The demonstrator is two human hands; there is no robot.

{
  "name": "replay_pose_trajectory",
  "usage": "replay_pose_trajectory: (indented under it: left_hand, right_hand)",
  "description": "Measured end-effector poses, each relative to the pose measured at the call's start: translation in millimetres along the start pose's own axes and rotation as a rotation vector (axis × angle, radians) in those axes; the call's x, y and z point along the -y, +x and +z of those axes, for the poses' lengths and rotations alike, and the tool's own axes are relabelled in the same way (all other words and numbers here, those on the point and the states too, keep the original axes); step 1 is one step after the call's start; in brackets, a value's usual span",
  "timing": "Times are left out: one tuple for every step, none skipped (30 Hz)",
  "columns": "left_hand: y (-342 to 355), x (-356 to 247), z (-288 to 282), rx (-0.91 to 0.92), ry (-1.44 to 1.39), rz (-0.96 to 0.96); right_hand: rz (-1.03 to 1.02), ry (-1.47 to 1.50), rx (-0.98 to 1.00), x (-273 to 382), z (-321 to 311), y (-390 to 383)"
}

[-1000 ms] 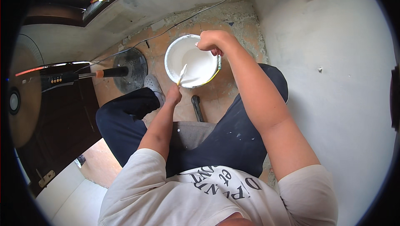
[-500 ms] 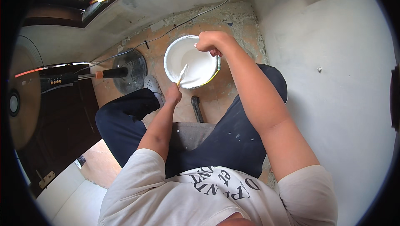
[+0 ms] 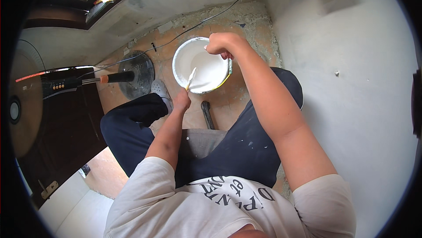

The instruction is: The person patches a hole in a wall above a window with white putty, using a scraper to apply and smooth the putty.

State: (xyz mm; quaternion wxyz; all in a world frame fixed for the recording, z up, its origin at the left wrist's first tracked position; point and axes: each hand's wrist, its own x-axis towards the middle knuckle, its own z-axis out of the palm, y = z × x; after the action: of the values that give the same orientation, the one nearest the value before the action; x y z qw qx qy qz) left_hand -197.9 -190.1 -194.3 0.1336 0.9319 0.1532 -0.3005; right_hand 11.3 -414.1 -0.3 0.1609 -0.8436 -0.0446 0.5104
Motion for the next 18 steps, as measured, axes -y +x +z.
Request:
replay_pose_trajectory:
  left_hand:
    - [0.7,0.4,0.6,0.04,-0.001,0.0]
    - [2.1,0.7,2.0,0.02,0.006,-0.007]
    - [4.0,1.4,3.8,0.027,0.005,-0.028]
    - [6.2,3.0,6.1,0.022,-0.003,-0.03]
    - [9.0,4.8,9.1,0.031,0.002,-0.048]
    - [12.8,6.5,11.9,0.059,-0.031,-0.039]
    - [16.1,9.1,14.1,0.11,-0.07,-0.02]
    - [19.2,12.1,14.6,0.082,-0.064,-0.029]
    - [21.6,14.5,13.8,0.024,-0.11,0.001]
    - [21.9,16.5,11.4,-0.003,-0.158,0.019]
    - [24.5,17.0,4.9,-0.037,-0.159,0.027]
    - [30.0,15.2,-6.1,0.118,-0.334,-0.042]
    - [33.8,11.3,-19.6,0.294,-0.523,-0.123]
    - [33.9,7.1,-34.6,0.263,-0.517,-0.112]
    - [33.2,2.4,-52.8,0.326,-0.524,-0.117]
    - [30.7,-2.9,-72.2,0.402,-0.541,-0.11]
    - [26.6,-9.8,-90.8,0.479,-0.545,-0.136]
    - [19.9,-15.7,-108.7,0.458,-0.538,-0.15]
  right_hand:
    - [-0.004,-0.003,-0.002,0.2,0.3,0.3]
    - [-0.004,-0.003,-0.001,0.0,0.8,0.6]
    - [-0.005,-0.006,0.001,-0.1,1.3,1.1]
    - [-0.007,-0.009,0.003,-0.6,1.6,1.9]
    - [-0.007,-0.01,0.001,-1.0,2.4,2.7]
    - [-0.036,-0.008,-0.025,-1.3,3.5,3.6]
    - [-0.037,-0.012,-0.05,-2.0,4.1,4.7]
    - [-0.067,-0.006,-0.056,-2.2,4.0,6.2]
    - [-0.064,0.003,-0.052,-2.4,4.5,7.8]
    - [-0.043,0.002,-0.047,-2.5,5.5,9.5]
    - [-0.063,0.007,-0.048,-2.3,6.4,11.4]
    - [-0.056,0.0,-0.045,-1.9,7.9,13.3]
    - [-0.035,-0.018,-0.047,-1.3,9.4,15.4]
    - [-0.056,-0.018,-0.047,-1.1,11.8,17.2]
    - [-0.044,-0.008,-0.051,-1.1,14.0,18.8]
    - [-0.008,-0.009,-0.059,-1.3,16.0,20.4]
    - [-0.036,-0.003,-0.06,-1.5,18.4,21.7]
    - [0.007,-0.009,-0.045,-1.8,20.3,23.0]
